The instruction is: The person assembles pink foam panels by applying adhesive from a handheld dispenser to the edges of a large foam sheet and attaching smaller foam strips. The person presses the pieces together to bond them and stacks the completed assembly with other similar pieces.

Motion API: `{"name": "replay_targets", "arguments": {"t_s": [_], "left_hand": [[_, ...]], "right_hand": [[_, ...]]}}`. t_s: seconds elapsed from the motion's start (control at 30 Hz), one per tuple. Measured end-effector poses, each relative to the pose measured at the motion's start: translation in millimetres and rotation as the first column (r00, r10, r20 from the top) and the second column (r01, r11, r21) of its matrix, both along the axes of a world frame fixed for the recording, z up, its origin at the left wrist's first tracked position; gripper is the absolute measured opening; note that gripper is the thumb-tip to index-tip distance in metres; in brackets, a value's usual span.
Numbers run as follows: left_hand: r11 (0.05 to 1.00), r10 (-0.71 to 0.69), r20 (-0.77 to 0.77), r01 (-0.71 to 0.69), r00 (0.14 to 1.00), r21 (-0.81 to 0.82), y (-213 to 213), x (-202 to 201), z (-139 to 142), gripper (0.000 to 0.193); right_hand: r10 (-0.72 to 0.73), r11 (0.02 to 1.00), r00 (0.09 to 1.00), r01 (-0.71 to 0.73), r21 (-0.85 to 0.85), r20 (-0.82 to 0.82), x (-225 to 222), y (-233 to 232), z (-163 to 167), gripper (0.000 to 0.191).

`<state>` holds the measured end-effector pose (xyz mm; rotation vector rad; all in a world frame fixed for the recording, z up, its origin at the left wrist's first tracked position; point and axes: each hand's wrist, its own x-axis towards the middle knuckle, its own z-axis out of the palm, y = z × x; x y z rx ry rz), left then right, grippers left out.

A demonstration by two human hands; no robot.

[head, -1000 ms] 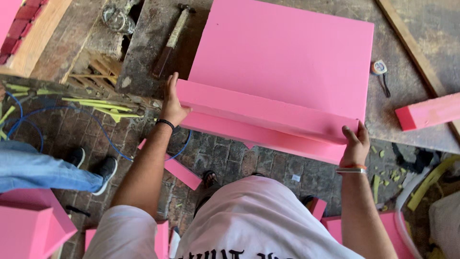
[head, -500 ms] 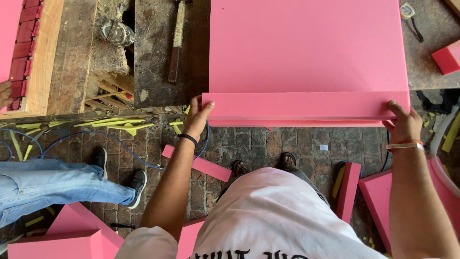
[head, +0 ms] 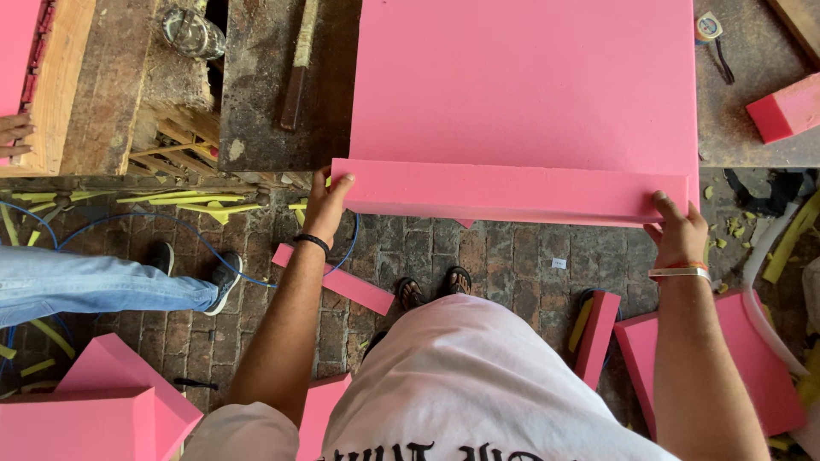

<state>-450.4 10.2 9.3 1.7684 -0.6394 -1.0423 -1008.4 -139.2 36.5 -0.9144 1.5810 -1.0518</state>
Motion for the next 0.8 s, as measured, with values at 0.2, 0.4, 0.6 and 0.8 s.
{"name": "replay_targets", "arguments": {"t_s": [0.2, 0.4, 0.6, 0.8], "left_hand": [[0.995, 0.056, 0.046, -0.06, 0.997, 0.084, 2.1, -8.5, 6.4, 0.067], [0.994, 0.107, 0.05, -0.109, 0.993, 0.031, 4.0, -15.9, 3.6, 0.066], [0.998, 0.067, 0.071, -0.066, 0.995, -0.022, 3.4, -12.5, 0.1, 0.067], [0.997, 0.019, 0.132, -0.009, 0.991, -0.079, 3.2, -1.6, -12.2, 0.079]], "right_hand": [[0.0, 1.0, 1.0, 0.0, 0.007, 0.011, -10.1, -7.1, -6.7, 0.041], [0.004, 1.0, 0.999, -0.005, 0.017, 0.032, -12.1, -8.6, -9.7, 0.046], [-0.028, 1.0, 0.999, 0.028, 0.01, 0.03, -14.6, -11.9, -15.9, 0.058], [-0.099, 0.9, 0.941, -0.054, -0.432, -0.323, 18.1, -4.8, -4.0, 0.081]]}}
